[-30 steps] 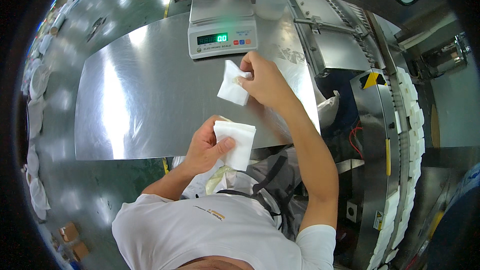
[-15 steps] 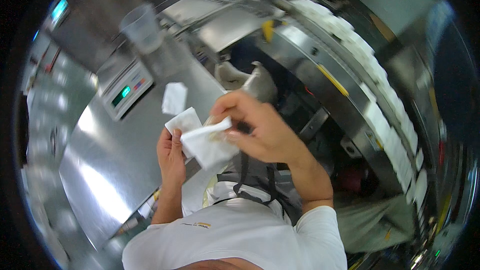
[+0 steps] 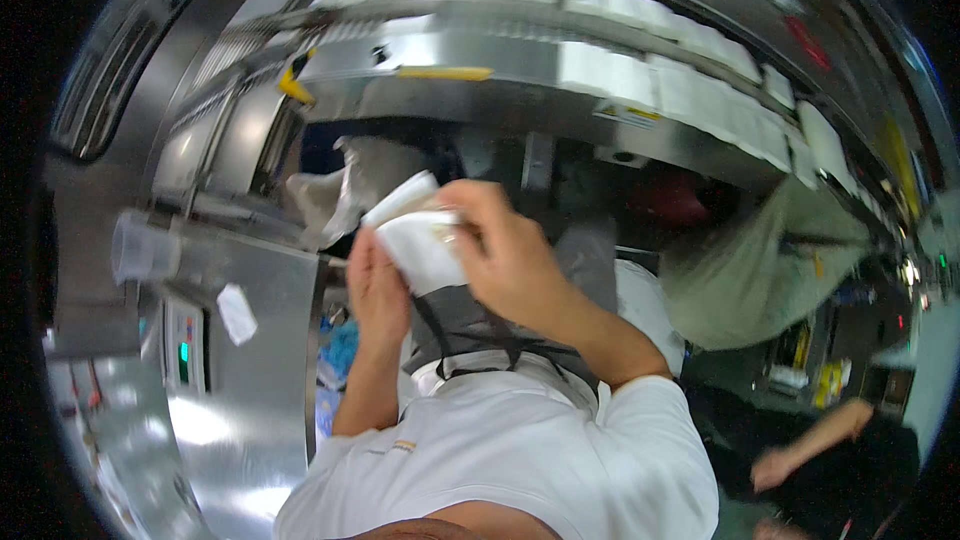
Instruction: The person picks up white rectangular blocks from a conveyor belt, places them on a digital scale to check their weight, and returns them to the belt while organizing them.
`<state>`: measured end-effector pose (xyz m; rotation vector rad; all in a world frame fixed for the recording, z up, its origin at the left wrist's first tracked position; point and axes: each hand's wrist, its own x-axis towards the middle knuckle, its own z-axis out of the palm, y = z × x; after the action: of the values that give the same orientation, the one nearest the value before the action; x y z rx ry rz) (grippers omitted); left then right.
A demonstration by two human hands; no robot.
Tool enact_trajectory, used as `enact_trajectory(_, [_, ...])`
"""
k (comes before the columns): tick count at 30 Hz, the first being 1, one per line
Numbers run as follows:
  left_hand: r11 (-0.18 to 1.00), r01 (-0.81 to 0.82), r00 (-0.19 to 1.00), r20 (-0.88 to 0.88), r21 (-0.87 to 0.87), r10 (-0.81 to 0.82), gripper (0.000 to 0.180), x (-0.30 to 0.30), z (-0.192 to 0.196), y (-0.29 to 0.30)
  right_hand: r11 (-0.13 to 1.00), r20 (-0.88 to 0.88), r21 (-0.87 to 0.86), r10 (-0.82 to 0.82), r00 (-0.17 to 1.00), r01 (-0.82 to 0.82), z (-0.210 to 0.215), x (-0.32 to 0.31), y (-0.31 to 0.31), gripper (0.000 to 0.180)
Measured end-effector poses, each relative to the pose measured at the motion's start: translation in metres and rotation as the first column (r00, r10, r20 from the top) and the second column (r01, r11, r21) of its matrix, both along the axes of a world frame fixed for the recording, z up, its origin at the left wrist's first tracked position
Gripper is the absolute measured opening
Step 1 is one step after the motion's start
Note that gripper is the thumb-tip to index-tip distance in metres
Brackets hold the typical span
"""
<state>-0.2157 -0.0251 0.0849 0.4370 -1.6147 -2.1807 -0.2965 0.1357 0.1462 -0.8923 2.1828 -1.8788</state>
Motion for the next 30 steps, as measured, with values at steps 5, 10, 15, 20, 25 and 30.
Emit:
enact_trajectory(5, [0.988, 0.124, 0.992, 0.018, -0.088, -0.123, 0.046, -0.004, 0.011, 0.015, 0.998, -0.171, 0.028, -0.054, 0.984, 0.059, -0.006, -0.002, 0.027, 0.049])
enact_trajectory(10, [0.965, 0.199, 0.958, -0.172, -0.169, -0.228, 0.051, -0.007, 0.026, 0.024, 1.0, -0.106, -0.014, 0.002, 0.994, -0.003, -0.006, -0.006, 0.036, 0.052])
enact_trajectory(15, [0.963, 0.26, 0.926, -0.264, -0.073, -0.27, 0.051, -0.012, 0.027, 0.031, 0.998, -0.1, -0.061, 0.0, 0.995, -0.006, -0.003, -0.007, 0.035, 0.053])
enact_trajectory(20, [0.97, 0.233, 0.952, -0.187, -0.065, -0.241, 0.053, -0.012, 0.023, 0.029, 0.986, -0.124, -0.162, -0.07, 0.99, 0.049, -0.005, -0.004, 0.024, 0.056])
enact_trajectory(25, [0.966, 0.149, 0.961, -0.198, -0.211, -0.191, 0.053, -0.012, 0.013, 0.027, 0.981, -0.109, -0.175, -0.107, 0.988, 0.087, -0.009, -0.003, 0.02, 0.056])
enact_trajectory(30, [0.968, 0.126, 0.963, -0.206, -0.215, -0.172, 0.053, -0.009, 0.012, 0.026, 0.964, -0.123, -0.261, -0.081, 0.989, 0.046, -0.014, -0.003, 0.02, 0.057])
